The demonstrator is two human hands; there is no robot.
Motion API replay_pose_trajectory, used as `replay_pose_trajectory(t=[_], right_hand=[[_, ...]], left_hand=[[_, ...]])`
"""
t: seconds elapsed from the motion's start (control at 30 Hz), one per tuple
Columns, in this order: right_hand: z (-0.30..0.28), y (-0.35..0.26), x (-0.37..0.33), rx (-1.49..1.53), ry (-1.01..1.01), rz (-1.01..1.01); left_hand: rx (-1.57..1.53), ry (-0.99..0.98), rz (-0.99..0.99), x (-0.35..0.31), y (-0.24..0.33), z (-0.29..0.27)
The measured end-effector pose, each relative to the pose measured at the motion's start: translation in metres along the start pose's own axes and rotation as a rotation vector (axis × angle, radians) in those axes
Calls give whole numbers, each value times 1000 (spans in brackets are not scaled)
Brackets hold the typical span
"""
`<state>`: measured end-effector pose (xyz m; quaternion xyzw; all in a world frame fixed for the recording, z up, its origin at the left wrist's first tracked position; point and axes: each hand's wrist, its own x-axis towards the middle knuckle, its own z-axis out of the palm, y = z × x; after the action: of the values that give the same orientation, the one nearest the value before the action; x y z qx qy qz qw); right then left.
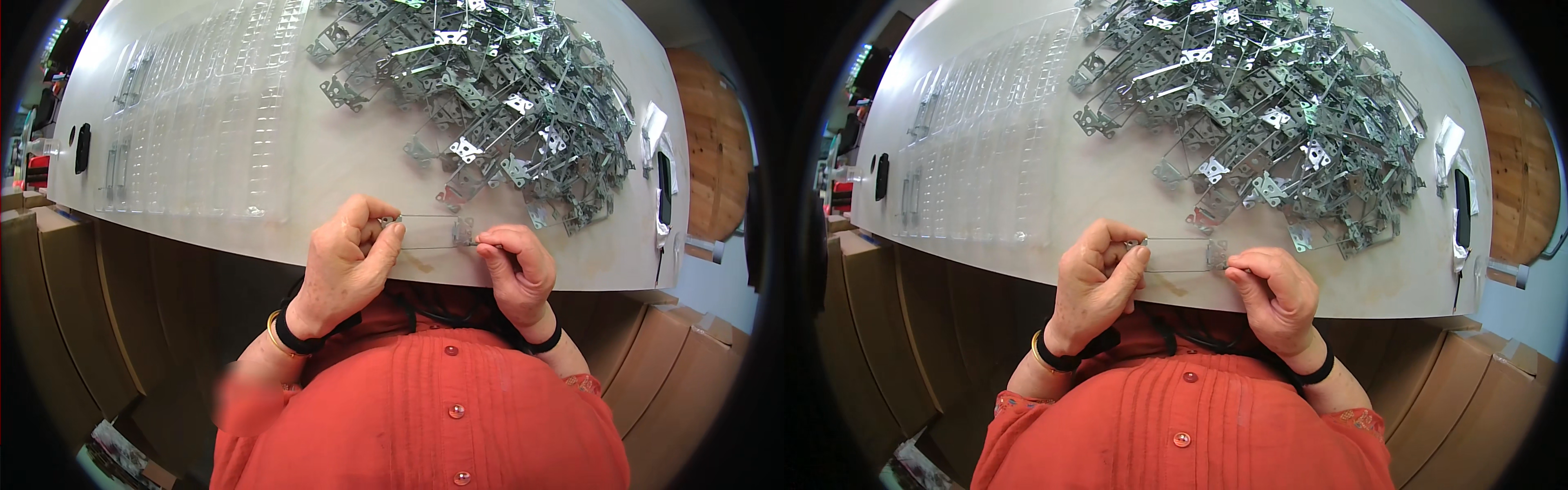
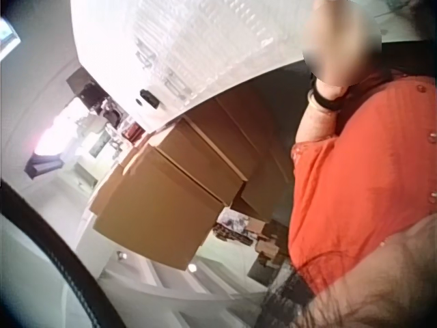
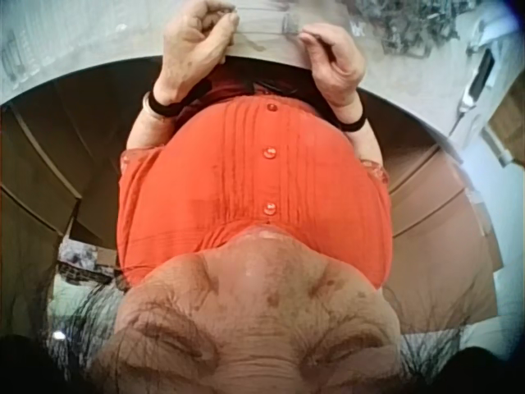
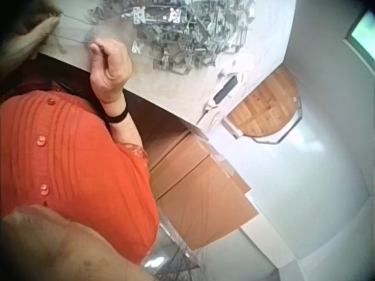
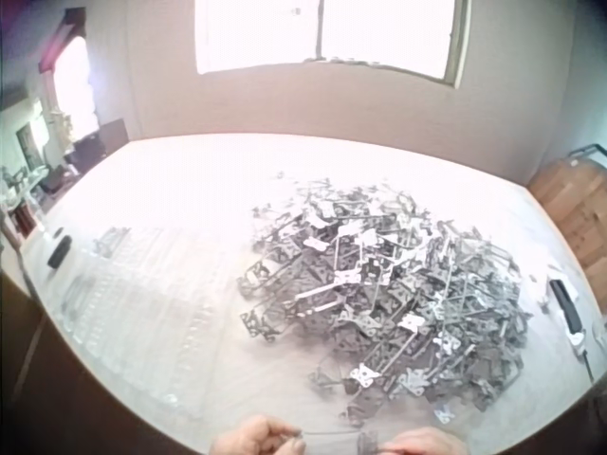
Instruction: The person assembles small metal components by hand, inserting a thin wire into two metal brackets to form a unit. The person places the assembled units into a clear plastic tray on the table. The task is performed repeatedly with a pile of loose parts on the right and the tray on the left.
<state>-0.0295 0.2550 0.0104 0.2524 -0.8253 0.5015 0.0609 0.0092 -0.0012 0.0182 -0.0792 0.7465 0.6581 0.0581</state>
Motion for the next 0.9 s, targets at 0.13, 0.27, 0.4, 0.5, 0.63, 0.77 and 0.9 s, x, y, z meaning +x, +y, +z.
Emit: replay_pose_trajectory(t=[0.13, 0.27, 0.4, 0.5, 0.63, 0.77, 0.9], right_hand=[[-1, -2, 0, -23, -5, 3], [0, -3, 0, -18, 0, 7], [0, -2, 0, -17, -4, 2], [0, -1, 0, -24, -10, -4], [1, -1, -1, -13, 0, -5], [1, -1, 0, -21, -7, -5], [-1, -1, 0, -36, -9, -19]], left_hand=[[9, -1, -4, 0, 2, 0], [-1, -4, -8, 0, 0, 0], [17, -2, 6, 0, -2, 0], [9, -6, 5, 0, -2, 0], [9, -11, -2, 0, -2, 0], [9, -11, -1, 0, -2, 0], [7, -13, 1, 0, -2, -1]])
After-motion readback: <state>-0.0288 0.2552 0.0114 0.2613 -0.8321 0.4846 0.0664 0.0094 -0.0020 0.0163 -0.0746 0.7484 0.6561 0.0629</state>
